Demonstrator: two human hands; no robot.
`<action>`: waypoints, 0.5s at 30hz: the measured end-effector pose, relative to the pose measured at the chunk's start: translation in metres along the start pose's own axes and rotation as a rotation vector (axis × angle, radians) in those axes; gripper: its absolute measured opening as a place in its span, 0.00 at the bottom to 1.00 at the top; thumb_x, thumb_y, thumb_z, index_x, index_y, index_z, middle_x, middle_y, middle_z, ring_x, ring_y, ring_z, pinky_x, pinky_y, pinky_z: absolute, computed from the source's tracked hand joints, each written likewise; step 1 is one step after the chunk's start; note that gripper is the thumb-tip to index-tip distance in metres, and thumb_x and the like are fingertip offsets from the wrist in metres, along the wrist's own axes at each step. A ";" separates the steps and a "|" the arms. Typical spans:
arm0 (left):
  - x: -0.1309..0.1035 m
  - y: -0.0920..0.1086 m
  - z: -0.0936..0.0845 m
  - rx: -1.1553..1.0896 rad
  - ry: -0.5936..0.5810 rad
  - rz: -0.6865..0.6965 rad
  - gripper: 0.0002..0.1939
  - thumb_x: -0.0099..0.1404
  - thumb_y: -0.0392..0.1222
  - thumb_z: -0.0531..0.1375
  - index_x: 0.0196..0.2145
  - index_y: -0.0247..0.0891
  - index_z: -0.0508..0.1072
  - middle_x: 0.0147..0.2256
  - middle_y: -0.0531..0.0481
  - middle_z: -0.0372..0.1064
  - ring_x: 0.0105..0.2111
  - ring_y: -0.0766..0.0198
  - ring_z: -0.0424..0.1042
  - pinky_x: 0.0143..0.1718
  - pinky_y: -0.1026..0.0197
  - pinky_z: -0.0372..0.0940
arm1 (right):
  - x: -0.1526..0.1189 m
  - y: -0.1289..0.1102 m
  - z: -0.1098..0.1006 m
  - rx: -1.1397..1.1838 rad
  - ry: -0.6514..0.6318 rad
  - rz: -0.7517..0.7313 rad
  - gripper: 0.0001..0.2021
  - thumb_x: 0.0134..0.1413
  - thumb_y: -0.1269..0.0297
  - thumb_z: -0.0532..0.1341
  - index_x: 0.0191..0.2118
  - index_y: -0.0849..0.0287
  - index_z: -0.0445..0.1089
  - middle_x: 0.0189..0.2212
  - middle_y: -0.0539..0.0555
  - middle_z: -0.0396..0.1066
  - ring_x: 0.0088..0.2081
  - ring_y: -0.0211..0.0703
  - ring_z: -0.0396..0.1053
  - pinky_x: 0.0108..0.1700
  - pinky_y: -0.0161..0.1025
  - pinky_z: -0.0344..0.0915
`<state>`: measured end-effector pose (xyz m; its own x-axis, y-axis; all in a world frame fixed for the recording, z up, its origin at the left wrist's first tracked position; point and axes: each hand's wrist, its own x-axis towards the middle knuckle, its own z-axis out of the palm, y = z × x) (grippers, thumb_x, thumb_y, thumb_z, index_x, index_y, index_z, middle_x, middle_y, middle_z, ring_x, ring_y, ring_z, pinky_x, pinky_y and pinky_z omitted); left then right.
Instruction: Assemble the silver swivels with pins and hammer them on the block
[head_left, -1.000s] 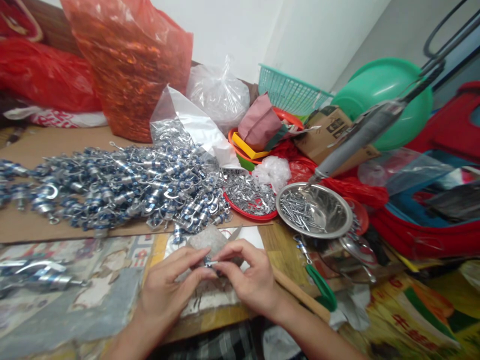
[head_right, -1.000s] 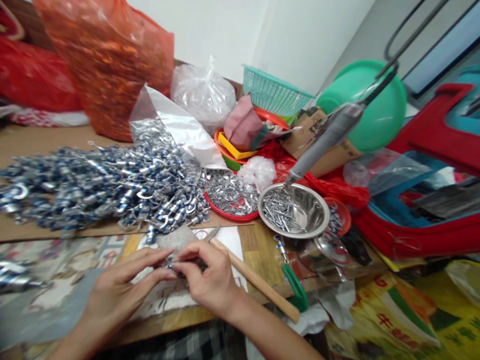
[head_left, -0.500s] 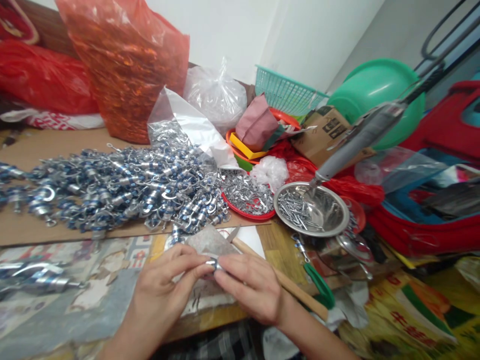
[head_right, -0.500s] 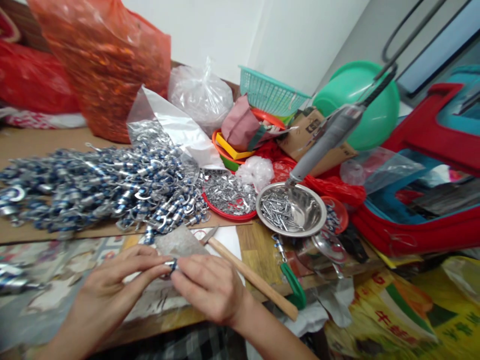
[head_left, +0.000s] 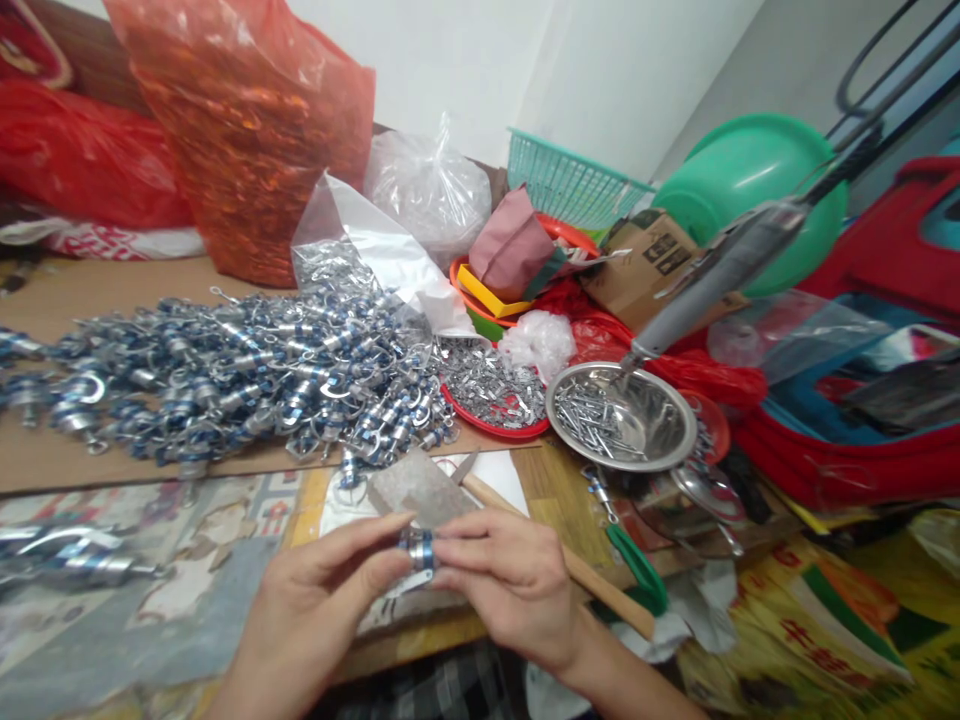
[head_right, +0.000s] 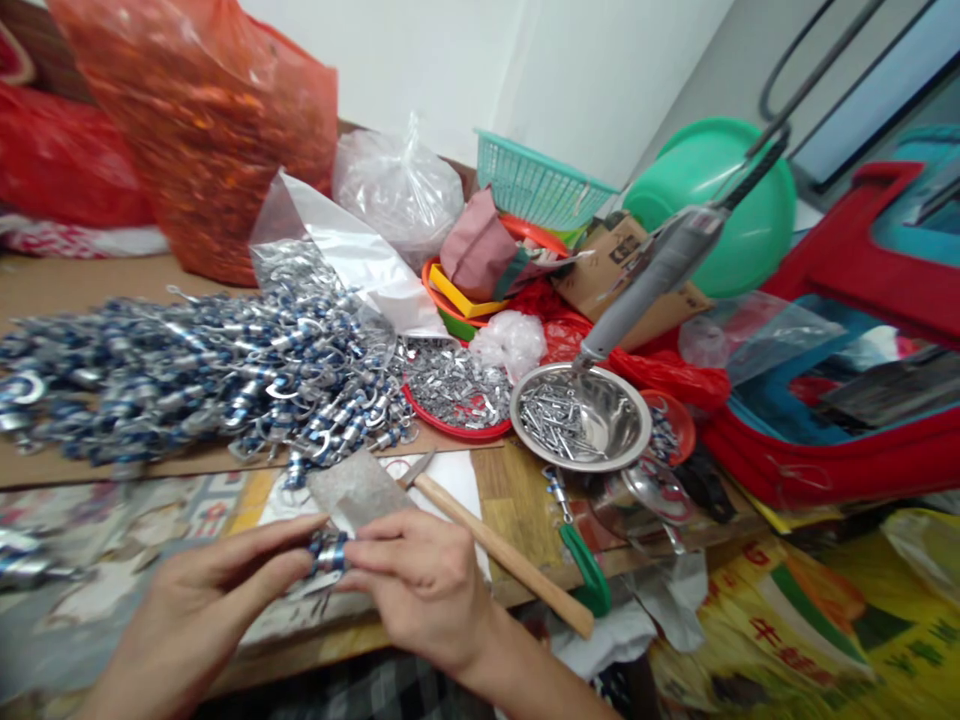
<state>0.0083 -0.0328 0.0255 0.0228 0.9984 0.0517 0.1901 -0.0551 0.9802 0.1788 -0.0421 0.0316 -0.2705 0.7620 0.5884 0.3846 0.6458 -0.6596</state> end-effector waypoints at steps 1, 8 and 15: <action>-0.001 -0.001 0.002 -0.062 0.007 -0.084 0.13 0.43 0.41 0.66 0.30 0.45 0.79 0.29 0.53 0.79 0.29 0.60 0.76 0.31 0.64 0.71 | 0.001 0.000 0.001 0.025 0.000 0.070 0.05 0.47 0.71 0.63 0.32 0.64 0.76 0.29 0.58 0.74 0.29 0.38 0.72 0.32 0.30 0.70; 0.005 -0.010 0.008 -0.369 -0.155 -0.388 0.37 0.46 0.42 0.67 0.53 0.38 0.61 0.39 0.48 0.75 0.41 0.57 0.73 0.41 0.61 0.69 | 0.050 0.057 -0.039 -0.845 -0.285 0.420 0.11 0.58 0.68 0.53 0.40 0.55 0.72 0.39 0.52 0.73 0.41 0.36 0.70 0.44 0.31 0.65; 0.010 -0.008 0.003 -0.385 -0.272 -0.427 0.41 0.46 0.40 0.67 0.56 0.39 0.54 0.30 0.50 0.73 0.33 0.58 0.74 0.37 0.58 0.68 | 0.088 0.140 -0.063 -1.116 -0.449 0.601 0.09 0.55 0.70 0.57 0.41 0.60 0.70 0.36 0.59 0.72 0.42 0.48 0.69 0.43 0.44 0.63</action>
<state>0.0102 -0.0226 0.0172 0.2817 0.8897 -0.3592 -0.1281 0.4059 0.9049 0.2643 0.1123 0.0206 0.0120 0.9999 -0.0008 0.9951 -0.0119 0.0984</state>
